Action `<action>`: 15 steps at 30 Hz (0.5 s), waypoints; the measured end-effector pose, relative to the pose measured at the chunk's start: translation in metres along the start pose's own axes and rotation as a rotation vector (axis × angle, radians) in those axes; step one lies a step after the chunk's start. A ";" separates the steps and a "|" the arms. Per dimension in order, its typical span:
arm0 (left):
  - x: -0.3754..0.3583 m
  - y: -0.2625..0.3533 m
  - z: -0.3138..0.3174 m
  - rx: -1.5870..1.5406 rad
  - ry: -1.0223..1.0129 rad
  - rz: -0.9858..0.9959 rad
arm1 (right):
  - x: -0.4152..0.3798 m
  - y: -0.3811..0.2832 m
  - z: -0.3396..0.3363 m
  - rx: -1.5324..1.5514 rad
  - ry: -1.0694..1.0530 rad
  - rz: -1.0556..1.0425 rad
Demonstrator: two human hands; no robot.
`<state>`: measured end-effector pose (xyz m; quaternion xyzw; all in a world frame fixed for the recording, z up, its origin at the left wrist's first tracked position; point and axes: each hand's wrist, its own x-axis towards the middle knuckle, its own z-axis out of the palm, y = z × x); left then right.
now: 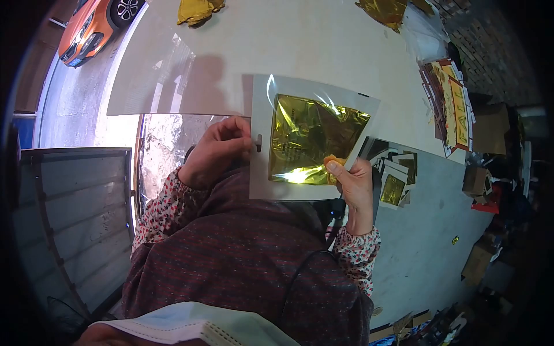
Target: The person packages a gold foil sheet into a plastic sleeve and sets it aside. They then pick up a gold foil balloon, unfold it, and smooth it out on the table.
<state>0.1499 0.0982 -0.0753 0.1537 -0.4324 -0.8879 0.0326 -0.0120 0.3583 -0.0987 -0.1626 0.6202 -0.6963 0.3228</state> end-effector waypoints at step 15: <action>0.003 -0.016 -0.011 -0.499 -0.333 -0.166 | 0.005 0.015 -0.001 0.161 -0.070 0.038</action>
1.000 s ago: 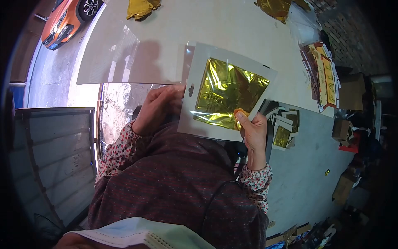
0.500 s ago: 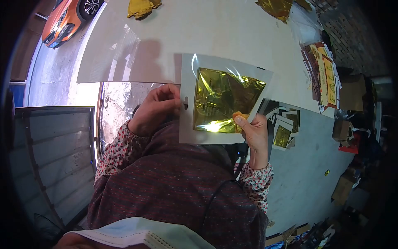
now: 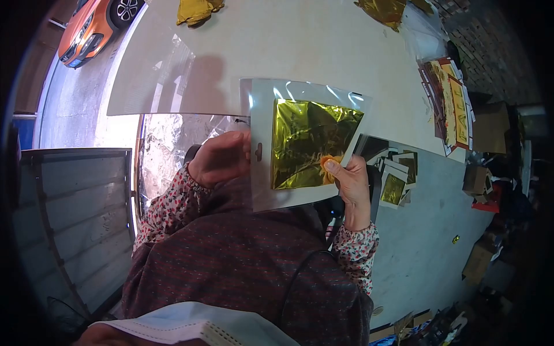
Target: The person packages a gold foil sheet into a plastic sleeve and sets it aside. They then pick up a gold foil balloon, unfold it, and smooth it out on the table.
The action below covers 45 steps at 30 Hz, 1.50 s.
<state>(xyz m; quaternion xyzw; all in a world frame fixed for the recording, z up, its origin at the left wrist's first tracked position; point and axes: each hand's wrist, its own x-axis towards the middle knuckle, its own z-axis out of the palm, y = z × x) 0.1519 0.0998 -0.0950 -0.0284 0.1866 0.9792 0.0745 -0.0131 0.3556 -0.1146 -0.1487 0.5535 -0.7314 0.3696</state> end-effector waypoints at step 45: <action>0.001 0.009 0.025 0.838 0.509 0.482 | -0.005 -0.006 0.007 -0.256 0.069 -0.020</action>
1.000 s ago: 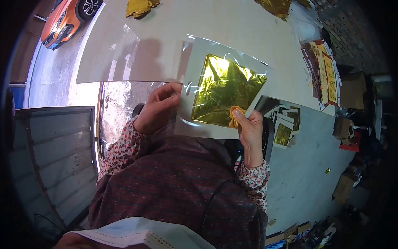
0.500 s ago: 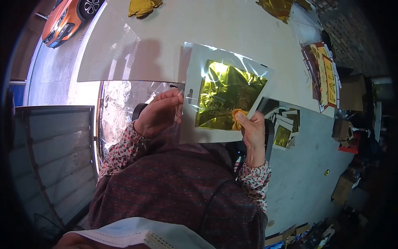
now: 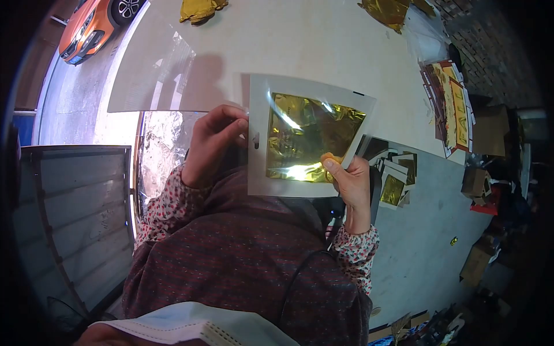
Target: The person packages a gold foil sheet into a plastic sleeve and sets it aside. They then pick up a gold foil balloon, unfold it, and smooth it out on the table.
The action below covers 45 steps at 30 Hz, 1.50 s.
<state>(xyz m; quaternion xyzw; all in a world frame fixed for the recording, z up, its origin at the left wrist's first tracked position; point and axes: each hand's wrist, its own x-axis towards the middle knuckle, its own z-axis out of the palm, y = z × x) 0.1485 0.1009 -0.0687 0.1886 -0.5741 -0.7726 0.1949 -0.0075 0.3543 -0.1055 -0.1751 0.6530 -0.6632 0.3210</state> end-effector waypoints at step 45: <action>-0.016 -0.037 -0.005 -0.393 -0.110 -0.424 | -0.011 -0.037 0.017 -0.341 0.395 -0.128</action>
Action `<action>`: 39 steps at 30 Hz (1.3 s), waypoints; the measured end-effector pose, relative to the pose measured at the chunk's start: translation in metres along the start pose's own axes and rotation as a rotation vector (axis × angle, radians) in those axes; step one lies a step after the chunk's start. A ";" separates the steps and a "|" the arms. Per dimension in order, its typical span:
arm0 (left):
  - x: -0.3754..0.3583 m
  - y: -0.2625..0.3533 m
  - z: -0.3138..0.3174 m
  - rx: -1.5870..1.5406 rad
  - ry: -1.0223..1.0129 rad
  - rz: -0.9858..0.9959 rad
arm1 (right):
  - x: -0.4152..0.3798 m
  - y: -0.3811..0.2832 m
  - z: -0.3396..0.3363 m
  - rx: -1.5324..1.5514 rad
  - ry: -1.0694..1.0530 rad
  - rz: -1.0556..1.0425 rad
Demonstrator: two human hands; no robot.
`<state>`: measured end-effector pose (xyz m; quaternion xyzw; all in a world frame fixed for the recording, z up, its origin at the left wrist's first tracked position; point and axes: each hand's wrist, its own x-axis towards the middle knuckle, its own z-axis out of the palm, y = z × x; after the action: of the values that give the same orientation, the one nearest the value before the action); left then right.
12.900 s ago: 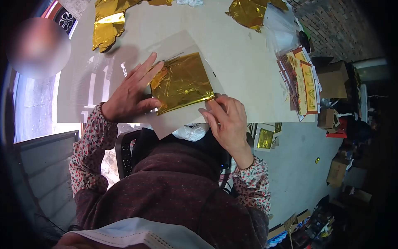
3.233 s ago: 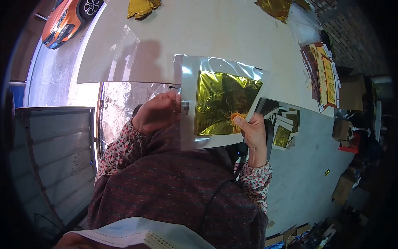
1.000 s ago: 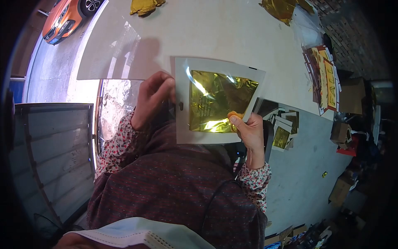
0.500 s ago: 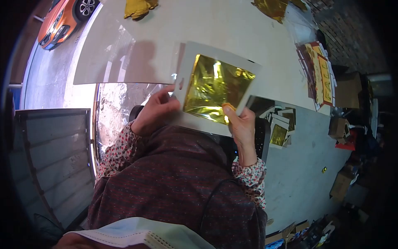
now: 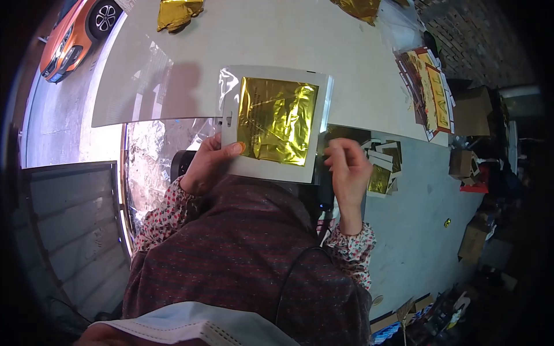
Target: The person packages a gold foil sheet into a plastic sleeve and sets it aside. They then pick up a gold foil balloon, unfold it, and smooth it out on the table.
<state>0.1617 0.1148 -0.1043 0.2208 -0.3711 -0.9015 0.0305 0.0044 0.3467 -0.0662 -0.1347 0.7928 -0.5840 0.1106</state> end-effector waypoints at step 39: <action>-0.015 -0.033 0.024 -0.354 0.013 0.233 | -0.010 0.001 0.057 0.332 -0.408 0.218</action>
<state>0.1688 0.1574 -0.1059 0.1733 -0.2295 -0.9416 0.1752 0.0328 0.2997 -0.0835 -0.1433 0.6574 -0.6515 0.3505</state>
